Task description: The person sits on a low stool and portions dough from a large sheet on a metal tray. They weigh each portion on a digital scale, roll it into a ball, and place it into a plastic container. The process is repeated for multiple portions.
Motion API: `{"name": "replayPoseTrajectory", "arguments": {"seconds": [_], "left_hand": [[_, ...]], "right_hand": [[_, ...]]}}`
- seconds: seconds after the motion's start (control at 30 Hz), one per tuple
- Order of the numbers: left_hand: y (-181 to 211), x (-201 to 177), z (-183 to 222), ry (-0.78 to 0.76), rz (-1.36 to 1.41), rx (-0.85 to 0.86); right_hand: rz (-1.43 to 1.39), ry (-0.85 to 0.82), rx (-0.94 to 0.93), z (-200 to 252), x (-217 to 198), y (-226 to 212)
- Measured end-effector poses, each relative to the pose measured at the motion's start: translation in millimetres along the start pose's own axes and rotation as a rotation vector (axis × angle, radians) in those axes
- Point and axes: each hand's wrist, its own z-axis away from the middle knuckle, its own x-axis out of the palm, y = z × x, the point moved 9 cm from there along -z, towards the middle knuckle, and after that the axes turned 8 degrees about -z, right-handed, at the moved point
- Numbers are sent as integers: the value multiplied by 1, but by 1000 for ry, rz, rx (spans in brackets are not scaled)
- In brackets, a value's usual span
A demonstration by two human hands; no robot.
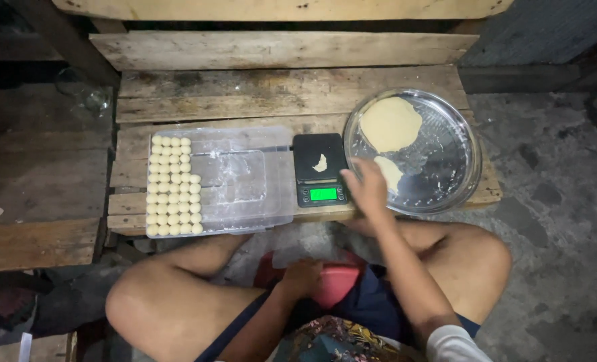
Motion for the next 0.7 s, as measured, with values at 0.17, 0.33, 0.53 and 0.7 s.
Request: {"name": "replayPoseTrajectory", "arguments": {"seconds": [0.17,0.33,0.53,0.7], "left_hand": [[2,-16,6,-93,76,-45],[-4,-2,0,-152,108,-53],[10,15,-45,95,1569,17],[64,-98,-11,-60,2667,119]], "right_hand": [[181,-326,-193,-18,87,-29],[-279,-120,-153,-34,109,18],[-478,-200,286,8,13,-52],[-144,-371,-366,130,2,-134]]}}
